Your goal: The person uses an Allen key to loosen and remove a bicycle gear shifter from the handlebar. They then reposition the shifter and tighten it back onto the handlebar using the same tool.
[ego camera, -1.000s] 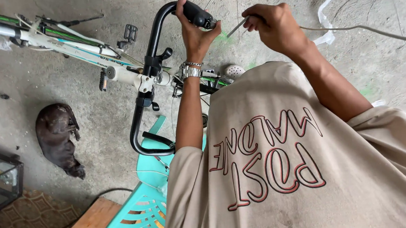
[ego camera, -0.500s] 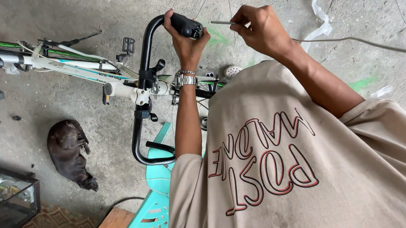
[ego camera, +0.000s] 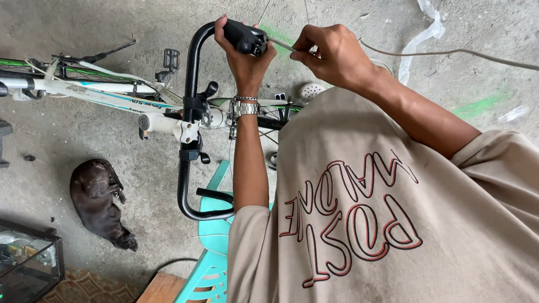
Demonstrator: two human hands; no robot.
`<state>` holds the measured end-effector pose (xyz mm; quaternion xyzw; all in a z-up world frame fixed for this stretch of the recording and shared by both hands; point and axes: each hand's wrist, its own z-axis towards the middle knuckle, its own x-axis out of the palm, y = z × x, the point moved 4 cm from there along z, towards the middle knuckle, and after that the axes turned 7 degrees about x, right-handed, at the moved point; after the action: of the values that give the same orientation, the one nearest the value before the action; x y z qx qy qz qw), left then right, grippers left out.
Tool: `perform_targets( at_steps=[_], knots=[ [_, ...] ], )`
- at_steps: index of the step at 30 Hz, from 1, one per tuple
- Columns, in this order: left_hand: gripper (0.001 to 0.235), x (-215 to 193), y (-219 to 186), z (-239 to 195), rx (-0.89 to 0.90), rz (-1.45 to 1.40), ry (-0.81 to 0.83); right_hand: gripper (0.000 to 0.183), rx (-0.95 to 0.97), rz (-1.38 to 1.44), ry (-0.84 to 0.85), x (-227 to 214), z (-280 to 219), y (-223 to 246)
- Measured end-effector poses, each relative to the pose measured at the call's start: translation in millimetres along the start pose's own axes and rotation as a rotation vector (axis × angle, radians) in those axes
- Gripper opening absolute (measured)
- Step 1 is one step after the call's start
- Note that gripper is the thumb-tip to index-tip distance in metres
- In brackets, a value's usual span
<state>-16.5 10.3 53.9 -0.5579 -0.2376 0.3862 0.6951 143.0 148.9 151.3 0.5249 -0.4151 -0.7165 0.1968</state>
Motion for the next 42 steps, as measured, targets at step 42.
perform_targets(
  at_steps=[42],
  knots=[
    [0.102,-3,8,1,0.057,0.078,0.028,0.017,0.124,0.045,-0.018,9,-5,-33]
  ],
)
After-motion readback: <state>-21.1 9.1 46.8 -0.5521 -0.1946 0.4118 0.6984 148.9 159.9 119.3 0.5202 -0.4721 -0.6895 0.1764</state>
